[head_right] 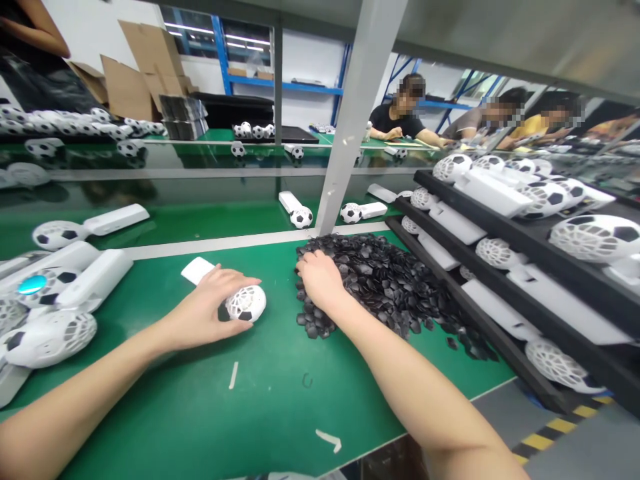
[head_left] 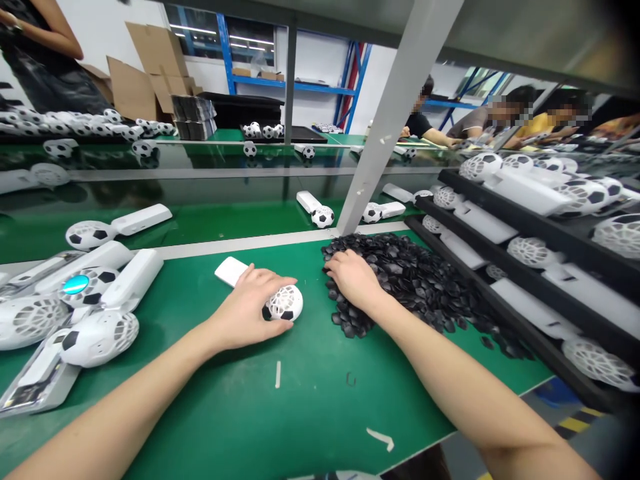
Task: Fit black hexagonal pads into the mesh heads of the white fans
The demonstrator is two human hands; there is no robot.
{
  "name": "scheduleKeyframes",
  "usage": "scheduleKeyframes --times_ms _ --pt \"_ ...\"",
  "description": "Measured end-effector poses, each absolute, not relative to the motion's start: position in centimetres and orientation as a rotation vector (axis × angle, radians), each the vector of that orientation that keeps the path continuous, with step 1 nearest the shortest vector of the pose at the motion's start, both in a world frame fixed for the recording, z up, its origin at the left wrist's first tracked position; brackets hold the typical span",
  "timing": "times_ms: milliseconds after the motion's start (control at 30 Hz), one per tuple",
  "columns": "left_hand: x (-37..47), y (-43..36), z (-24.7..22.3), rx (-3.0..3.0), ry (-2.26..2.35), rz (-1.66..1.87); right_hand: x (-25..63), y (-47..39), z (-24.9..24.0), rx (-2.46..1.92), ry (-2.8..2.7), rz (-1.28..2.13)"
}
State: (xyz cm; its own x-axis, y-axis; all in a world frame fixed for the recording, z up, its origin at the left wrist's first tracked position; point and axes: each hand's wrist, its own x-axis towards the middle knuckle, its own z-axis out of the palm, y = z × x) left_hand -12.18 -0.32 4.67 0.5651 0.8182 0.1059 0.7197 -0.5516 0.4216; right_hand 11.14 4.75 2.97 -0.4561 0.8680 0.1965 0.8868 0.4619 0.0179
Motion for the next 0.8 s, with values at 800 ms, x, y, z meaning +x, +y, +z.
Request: scheduleKeyframes --times_ms 800 --pt "-12.2 -0.7 4.0 2.202 1.127 0.505 8.3 -0.2 5.0 -0.857 -2.28 0.758"
